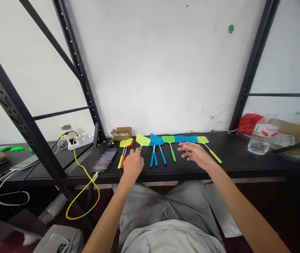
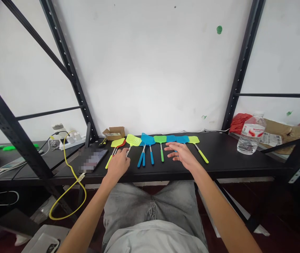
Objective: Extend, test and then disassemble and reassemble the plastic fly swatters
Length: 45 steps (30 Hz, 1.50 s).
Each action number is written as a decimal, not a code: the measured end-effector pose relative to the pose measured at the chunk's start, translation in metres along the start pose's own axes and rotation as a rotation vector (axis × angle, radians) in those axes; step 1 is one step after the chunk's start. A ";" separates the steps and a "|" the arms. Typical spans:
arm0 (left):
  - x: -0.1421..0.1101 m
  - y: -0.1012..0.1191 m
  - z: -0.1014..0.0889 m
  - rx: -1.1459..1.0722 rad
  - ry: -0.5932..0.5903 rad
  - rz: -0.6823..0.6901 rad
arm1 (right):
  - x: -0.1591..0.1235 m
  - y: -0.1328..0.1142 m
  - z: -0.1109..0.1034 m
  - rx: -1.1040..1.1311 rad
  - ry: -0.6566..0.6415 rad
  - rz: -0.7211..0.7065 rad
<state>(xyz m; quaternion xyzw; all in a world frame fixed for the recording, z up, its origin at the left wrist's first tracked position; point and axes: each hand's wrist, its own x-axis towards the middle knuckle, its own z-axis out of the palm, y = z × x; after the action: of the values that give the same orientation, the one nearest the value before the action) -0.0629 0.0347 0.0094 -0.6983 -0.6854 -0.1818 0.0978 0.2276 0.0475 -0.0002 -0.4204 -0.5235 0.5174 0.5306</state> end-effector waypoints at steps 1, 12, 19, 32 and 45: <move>0.001 -0.001 0.000 -0.003 0.006 -0.009 | 0.000 0.001 0.001 -0.004 -0.006 0.006; -0.011 0.019 -0.001 -0.511 0.020 0.273 | -0.003 0.002 0.021 -0.022 -0.078 0.055; -0.031 0.055 0.001 -0.852 -0.096 0.447 | -0.007 0.008 0.043 0.158 -0.166 0.000; -0.039 0.067 0.012 -1.169 -0.332 0.360 | -0.006 0.016 0.060 0.387 -0.012 -0.090; -0.038 0.067 0.006 -1.209 -0.425 0.363 | -0.003 0.011 0.050 0.401 0.037 -0.126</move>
<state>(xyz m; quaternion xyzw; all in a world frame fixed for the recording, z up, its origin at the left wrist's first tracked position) 0.0045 -0.0005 -0.0035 -0.7552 -0.3385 -0.3730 -0.4194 0.1770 0.0409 -0.0065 -0.2822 -0.4254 0.5693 0.6444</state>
